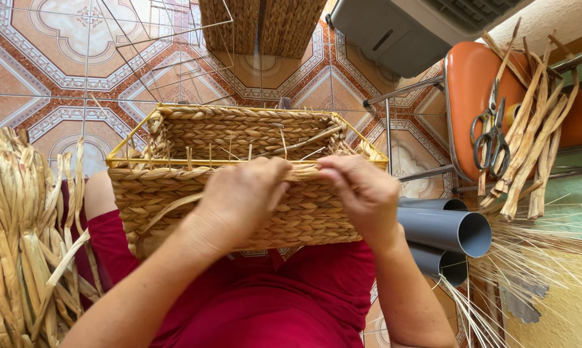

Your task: The person weaves a rectangular basket using dried palm leaves, threading strands through the existing weave and trimming excess with scissors. The person repeatedly picks up new strands, weaves them into the basket sides, and cuts off the ends to maintain a neat edge.

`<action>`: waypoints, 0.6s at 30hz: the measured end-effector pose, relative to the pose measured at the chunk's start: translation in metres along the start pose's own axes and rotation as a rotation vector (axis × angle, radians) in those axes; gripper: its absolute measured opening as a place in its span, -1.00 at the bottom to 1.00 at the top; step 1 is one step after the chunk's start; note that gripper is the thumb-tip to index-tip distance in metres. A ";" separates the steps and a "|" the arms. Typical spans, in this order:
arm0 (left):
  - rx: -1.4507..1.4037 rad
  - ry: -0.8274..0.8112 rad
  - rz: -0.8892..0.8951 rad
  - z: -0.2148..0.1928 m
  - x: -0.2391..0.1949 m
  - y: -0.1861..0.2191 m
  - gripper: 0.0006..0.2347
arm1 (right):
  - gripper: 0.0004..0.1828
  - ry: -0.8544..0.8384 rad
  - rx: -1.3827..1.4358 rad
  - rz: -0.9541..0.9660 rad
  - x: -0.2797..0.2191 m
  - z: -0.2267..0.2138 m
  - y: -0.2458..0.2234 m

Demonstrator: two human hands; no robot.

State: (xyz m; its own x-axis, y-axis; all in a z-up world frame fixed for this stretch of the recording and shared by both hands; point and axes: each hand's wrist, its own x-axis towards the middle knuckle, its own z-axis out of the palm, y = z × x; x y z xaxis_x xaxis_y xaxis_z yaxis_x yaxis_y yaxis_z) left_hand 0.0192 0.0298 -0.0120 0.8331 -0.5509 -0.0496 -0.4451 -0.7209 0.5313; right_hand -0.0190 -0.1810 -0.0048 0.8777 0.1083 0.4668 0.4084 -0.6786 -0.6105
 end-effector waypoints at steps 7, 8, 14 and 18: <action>0.090 0.724 0.455 -0.058 -0.017 0.004 -0.90 | -0.83 -0.060 -0.089 -0.162 0.000 0.025 0.014; 0.023 0.733 0.429 -0.055 -0.026 0.012 -0.90 | -0.83 -0.050 -0.102 -0.154 -0.002 0.028 0.017; 0.011 0.556 0.196 -0.004 -0.012 0.026 -0.93 | -0.85 0.015 -0.085 -0.126 -0.007 0.035 0.023; 0.011 -0.053 -0.135 0.014 0.031 0.015 -0.87 | -0.86 0.034 -0.025 -0.149 -0.011 0.036 0.030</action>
State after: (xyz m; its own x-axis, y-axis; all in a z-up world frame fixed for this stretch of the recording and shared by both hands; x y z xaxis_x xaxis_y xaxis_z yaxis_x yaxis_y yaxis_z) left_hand 0.0335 -0.0035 -0.0177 0.8672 -0.4697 -0.1650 -0.3339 -0.7946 0.5071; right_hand -0.0069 -0.1760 -0.0512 0.7985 0.1845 0.5731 0.5269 -0.6747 -0.5169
